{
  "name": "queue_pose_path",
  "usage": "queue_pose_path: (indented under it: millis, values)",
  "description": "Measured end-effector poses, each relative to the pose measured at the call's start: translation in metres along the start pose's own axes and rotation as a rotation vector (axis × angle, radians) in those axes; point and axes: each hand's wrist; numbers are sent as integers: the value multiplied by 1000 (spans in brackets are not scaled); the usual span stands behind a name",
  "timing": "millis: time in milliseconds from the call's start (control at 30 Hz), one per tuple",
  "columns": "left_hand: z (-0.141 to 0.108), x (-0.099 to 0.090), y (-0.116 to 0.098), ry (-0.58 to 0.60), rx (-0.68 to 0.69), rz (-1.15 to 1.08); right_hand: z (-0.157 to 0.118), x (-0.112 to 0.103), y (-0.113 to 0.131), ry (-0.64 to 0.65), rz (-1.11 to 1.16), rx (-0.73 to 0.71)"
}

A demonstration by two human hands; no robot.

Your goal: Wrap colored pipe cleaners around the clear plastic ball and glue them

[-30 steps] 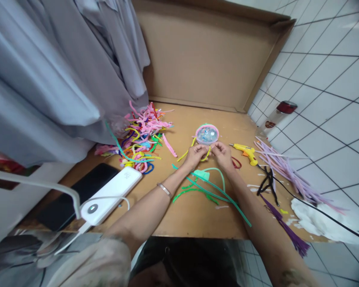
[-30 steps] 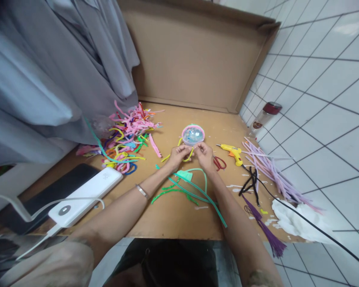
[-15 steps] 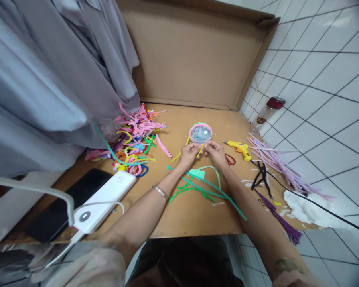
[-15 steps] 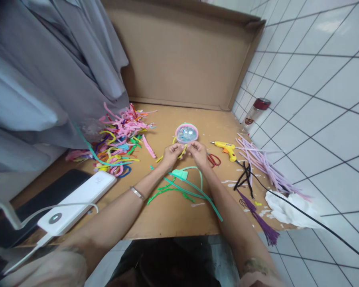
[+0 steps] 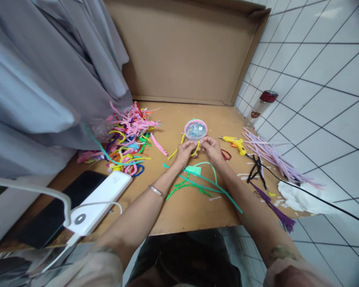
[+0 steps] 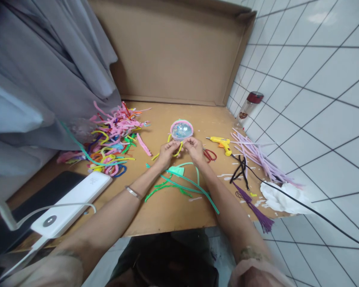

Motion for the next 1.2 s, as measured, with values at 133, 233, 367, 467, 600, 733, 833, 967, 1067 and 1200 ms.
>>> queue_pose_path:
  millis: [133, 233, 367, 467, 600, 733, 833, 967, 1067, 1200]
  values:
    - [0, -2, -1, -5, 5, 74, 1, 0, -1, -18, 2, -2]
    - [2, -3, 1, -25, 28, 82, 3, -3, -3, 23, 31, 33]
    - [4, -4, 4, -46, 32, 71, 6, -7, -6, 31, 33, 63]
    - [3, -3, 3, -27, 36, 97, 5, -9, -6, 24, -20, 49]
    - [1, -2, 2, -18, 23, 119, 3, -10, -3, 9, -72, 0]
    - [1, -2, 2, 9, 0, 97, 4, -9, -3, 17, -74, -20]
    - [2, -2, 4, -4, 4, 116, 6, -8, -6, 17, -65, 6]
    - [2, -2, 5, -58, 17, 160, 7, -8, -10, 26, -43, 49]
    - [2, -2, 5, -69, 21, 154, 7, -9, -9, 51, 15, 83]
    - [3, -2, 4, -52, 29, 142, 6, -8, -6, 51, 82, 111]
Point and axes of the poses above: each hand's wrist, its own z-axis towards the middle knuckle, its own x-axis out of the palm, y = z × x, and after that the axes turned 5 degrees about z, right-handed
